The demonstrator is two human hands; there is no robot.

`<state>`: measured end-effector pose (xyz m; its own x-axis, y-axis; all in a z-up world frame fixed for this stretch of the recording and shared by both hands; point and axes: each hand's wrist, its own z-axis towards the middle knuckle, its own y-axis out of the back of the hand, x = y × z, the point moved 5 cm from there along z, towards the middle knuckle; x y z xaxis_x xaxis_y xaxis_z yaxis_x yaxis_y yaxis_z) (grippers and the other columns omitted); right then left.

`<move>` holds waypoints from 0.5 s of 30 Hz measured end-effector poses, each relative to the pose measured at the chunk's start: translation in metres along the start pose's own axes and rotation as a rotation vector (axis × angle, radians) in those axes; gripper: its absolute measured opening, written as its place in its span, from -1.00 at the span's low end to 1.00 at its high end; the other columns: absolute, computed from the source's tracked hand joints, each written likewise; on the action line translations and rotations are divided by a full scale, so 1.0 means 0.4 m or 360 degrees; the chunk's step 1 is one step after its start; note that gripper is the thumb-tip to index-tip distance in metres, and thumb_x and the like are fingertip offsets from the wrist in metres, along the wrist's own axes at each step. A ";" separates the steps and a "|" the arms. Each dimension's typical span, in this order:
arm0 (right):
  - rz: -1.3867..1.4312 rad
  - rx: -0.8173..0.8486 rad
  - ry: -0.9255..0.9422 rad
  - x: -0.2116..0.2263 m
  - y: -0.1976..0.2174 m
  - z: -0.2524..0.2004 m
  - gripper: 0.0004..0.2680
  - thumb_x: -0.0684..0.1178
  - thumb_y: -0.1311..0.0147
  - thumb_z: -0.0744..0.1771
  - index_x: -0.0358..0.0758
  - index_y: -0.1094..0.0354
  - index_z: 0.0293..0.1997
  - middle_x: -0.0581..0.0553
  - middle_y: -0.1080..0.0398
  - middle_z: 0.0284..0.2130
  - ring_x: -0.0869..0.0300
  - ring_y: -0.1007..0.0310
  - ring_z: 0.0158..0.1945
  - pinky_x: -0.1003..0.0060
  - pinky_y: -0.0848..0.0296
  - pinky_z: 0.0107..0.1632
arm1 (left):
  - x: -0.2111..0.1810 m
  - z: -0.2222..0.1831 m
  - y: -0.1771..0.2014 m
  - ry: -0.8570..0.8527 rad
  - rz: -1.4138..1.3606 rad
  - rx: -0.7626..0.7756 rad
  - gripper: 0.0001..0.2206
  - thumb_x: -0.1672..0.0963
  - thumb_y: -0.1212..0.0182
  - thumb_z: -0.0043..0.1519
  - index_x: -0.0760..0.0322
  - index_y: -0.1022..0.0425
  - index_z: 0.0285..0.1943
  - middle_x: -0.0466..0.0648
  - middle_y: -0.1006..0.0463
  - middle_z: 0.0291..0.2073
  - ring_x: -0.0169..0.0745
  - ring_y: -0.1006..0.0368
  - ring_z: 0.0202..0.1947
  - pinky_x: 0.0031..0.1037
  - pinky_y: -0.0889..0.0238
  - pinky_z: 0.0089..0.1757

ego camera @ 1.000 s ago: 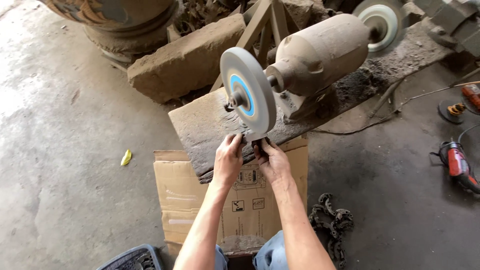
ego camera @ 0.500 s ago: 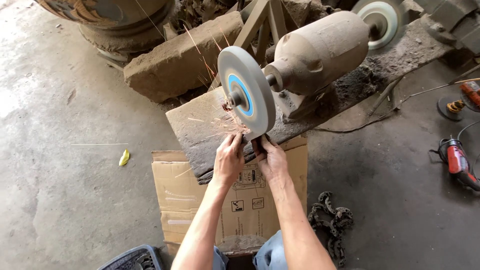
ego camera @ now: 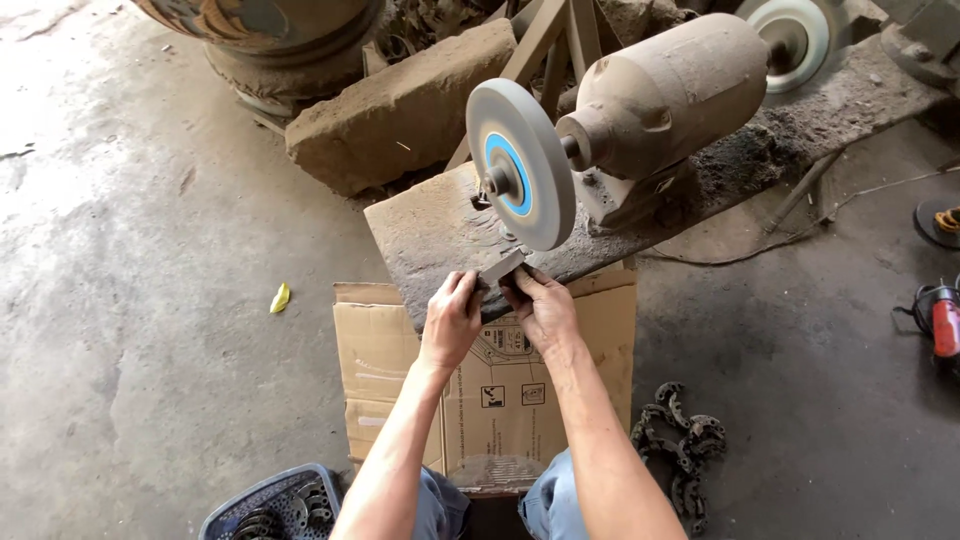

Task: Grinding metal motorcycle parts using a bench grinder while sitting on the floor

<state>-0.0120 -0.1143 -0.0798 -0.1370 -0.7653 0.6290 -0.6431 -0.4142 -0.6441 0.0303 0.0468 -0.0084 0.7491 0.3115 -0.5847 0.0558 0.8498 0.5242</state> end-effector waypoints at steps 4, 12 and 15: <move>-0.0212 -0.0003 0.0004 -0.031 0.091 0.097 -0.85 -0.18 -0.37 0.27 -0.27 -0.55 -0.12 -0.30 -0.58 -0.28 0.01 -0.62 -0.25 0.11 -0.67 -0.13 | -0.055 0.035 0.037 0.0142 -0.0212 0.0157 -0.75 0.21 -0.38 0.15 0.37 -0.57 0.00 0.12 -0.56 -0.34 0.24 -0.57 -0.31 -0.17 -0.47 -0.27; -0.1127 0.0569 -0.0133 -0.010 -0.071 -0.088 -0.87 -0.15 -0.26 0.32 -0.43 -0.52 -0.17 -0.40 -0.54 -0.36 0.05 -0.53 -0.42 0.27 -0.58 -0.41 | -0.025 -0.130 0.179 0.1274 -0.1646 0.0267 -0.89 0.26 -0.33 0.20 0.43 -0.65 -0.13 0.21 -0.65 -0.46 -0.22 -0.57 -0.56 -0.34 -0.56 -0.41; -0.1374 0.0787 -0.0208 -0.015 -0.126 -0.156 -0.82 -0.13 -0.19 0.35 -0.50 -0.47 -0.08 -0.40 -0.53 -0.29 0.04 -0.58 -0.35 0.30 -0.59 -0.36 | 0.038 -0.307 0.311 0.1362 -0.1577 0.0022 -0.77 0.26 -0.34 0.17 0.53 -0.60 0.00 0.21 -0.64 -0.42 -0.17 -0.58 -0.47 -0.30 -0.57 -0.33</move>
<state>-0.0259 -0.0580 -0.0241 0.3318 -0.1419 0.9326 -0.0940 -0.9887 -0.1170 -0.0323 0.2094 -0.0281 -0.2677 -0.2652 -0.9263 0.3481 0.8698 -0.3497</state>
